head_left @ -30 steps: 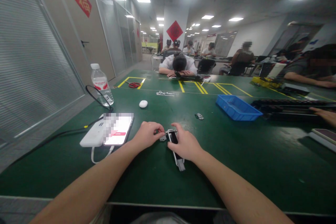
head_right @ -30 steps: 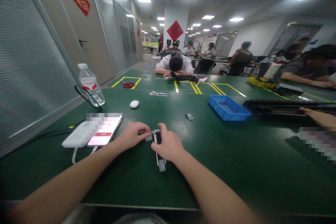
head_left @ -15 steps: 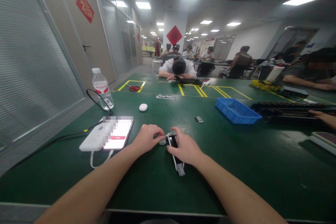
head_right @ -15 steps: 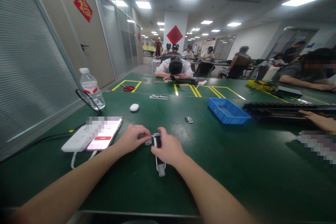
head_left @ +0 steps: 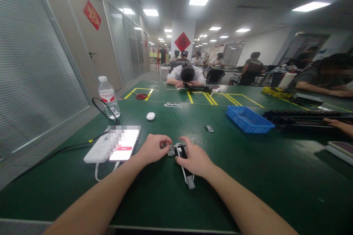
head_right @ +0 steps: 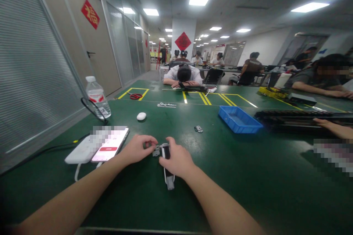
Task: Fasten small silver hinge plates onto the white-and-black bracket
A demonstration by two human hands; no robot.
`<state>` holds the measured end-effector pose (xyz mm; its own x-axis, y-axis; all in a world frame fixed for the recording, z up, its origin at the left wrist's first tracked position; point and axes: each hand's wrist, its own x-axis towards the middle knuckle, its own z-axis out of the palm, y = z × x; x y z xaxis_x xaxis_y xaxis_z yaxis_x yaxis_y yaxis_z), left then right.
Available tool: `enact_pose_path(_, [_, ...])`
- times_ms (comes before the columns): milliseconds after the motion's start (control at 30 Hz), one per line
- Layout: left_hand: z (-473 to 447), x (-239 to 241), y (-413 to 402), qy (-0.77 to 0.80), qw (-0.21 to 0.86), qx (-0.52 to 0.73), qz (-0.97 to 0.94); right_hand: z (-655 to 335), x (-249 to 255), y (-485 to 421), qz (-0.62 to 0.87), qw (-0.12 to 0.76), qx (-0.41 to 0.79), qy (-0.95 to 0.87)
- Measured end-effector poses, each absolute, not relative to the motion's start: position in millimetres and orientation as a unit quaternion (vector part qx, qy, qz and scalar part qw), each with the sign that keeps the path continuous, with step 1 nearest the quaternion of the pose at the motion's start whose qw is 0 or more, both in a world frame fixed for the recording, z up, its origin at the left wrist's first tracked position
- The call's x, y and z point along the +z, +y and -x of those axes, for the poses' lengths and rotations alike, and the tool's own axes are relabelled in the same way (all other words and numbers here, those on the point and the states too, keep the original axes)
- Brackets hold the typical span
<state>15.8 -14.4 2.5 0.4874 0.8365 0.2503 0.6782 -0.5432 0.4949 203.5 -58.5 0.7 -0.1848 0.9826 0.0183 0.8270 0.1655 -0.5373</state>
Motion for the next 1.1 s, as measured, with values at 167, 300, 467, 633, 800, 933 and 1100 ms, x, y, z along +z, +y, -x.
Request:
enact_pose_path(167, [-15.1, 2.8, -12.8, 0.460, 0.196, 0.236, -0.833, -203.8, 2.5, -59.6, 0.610, 0.184, 0.218, -0.739])
enact_pose_path(300, [-15.1, 1.6, -11.0, 0.466, 0.212, 0.229, -0.828, -204.9, 1.6, -59.2, 0.609, 0.184, 0.213, -0.742])
enact_pose_path(467, [-15.3, 0.1, -10.4, 0.470, 0.222, 0.229, -0.823, -205.3, 1.1, -58.8, 0.609, 0.181, 0.209, -0.744])
enact_pose_path(633, [-16.0, 1.4, -10.2, 0.476, 0.251, 0.236, -0.809, -203.8, 3.9, -60.2, 0.615, 0.168, 0.213, -0.741])
enact_pose_path(800, [-15.8, -2.5, -7.0, 0.480, 0.297, 0.244, -0.789, -203.4, 4.3, -60.5, 0.617, 0.166, 0.209, -0.741])
enact_pose_path(933, [-16.1, -2.8, -6.6, 0.490, 0.336, 0.244, -0.766, -203.9, 4.3, -60.0, 0.615, 0.168, 0.216, -0.740])
enact_pose_path(1100, [-17.9, 1.9, -9.5, 0.502, 0.327, 0.230, -0.767, -203.3, 6.8, -59.8, 0.617, 0.164, 0.220, -0.737])
